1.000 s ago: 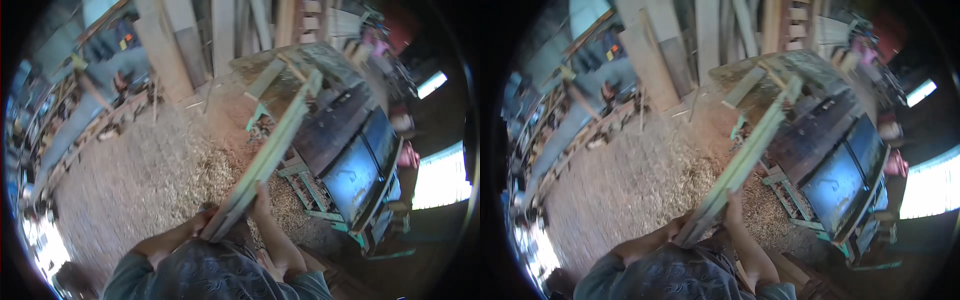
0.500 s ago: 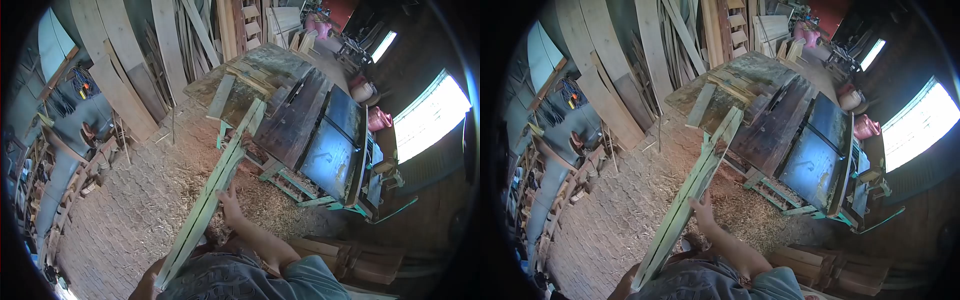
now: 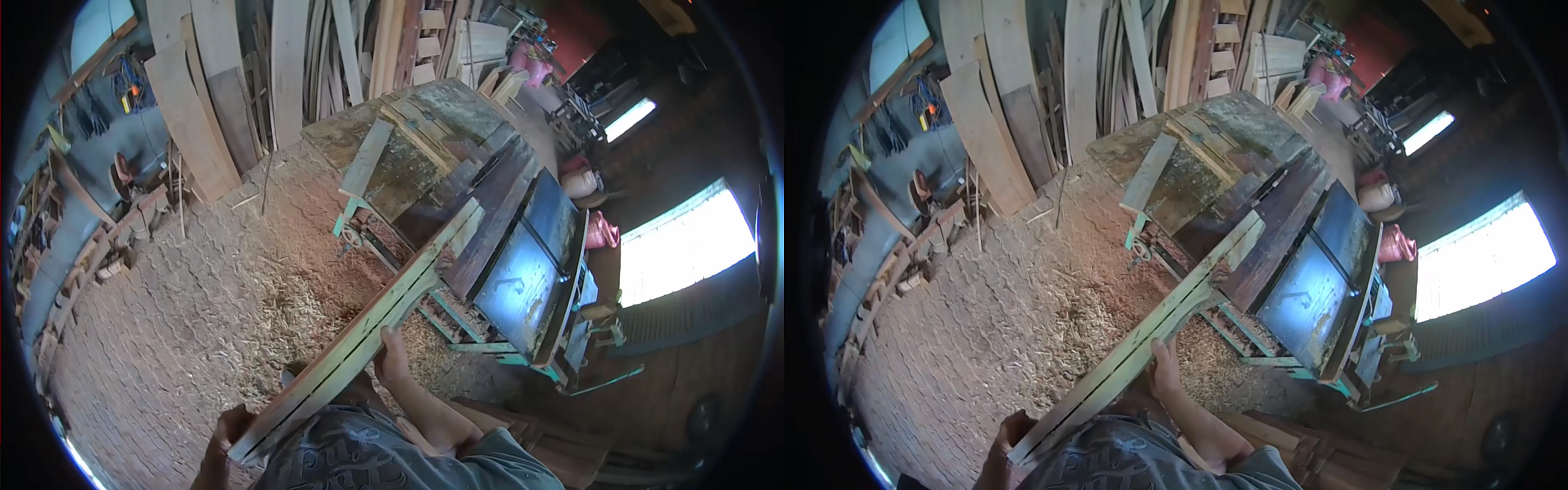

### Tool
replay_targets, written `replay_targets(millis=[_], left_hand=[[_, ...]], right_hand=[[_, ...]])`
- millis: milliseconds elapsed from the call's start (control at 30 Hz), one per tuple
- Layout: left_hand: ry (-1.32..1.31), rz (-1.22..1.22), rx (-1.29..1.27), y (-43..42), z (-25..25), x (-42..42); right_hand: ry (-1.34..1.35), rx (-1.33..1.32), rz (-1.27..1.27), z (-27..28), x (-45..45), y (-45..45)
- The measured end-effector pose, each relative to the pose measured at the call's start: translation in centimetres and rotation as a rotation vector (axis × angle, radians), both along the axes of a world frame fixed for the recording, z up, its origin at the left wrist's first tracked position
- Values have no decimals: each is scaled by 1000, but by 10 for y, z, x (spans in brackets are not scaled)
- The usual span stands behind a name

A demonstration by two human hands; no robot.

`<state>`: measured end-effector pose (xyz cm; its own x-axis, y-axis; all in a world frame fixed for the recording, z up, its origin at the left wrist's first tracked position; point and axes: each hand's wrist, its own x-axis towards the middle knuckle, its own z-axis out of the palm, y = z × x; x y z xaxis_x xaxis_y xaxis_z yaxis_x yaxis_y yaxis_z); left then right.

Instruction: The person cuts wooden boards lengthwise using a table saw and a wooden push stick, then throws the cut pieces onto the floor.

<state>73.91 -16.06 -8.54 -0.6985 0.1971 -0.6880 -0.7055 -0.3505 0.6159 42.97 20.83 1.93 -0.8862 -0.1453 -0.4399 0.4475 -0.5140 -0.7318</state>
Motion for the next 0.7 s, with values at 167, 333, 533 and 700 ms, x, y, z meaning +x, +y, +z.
replay_targets(millis=[167,333,533,700], left_hand=[[201,440,267,47,16,-54],[547,13,-552,60,19,-110],[310,150,-132,76,114,-188],[298,158,-8,89,135,-206]], right_hand=[[44,439,10,16,-72,20],[100,479,0,20,-134,39],[94,429,-57,5,-174,56],[37,365,-120,11,-186,53]])
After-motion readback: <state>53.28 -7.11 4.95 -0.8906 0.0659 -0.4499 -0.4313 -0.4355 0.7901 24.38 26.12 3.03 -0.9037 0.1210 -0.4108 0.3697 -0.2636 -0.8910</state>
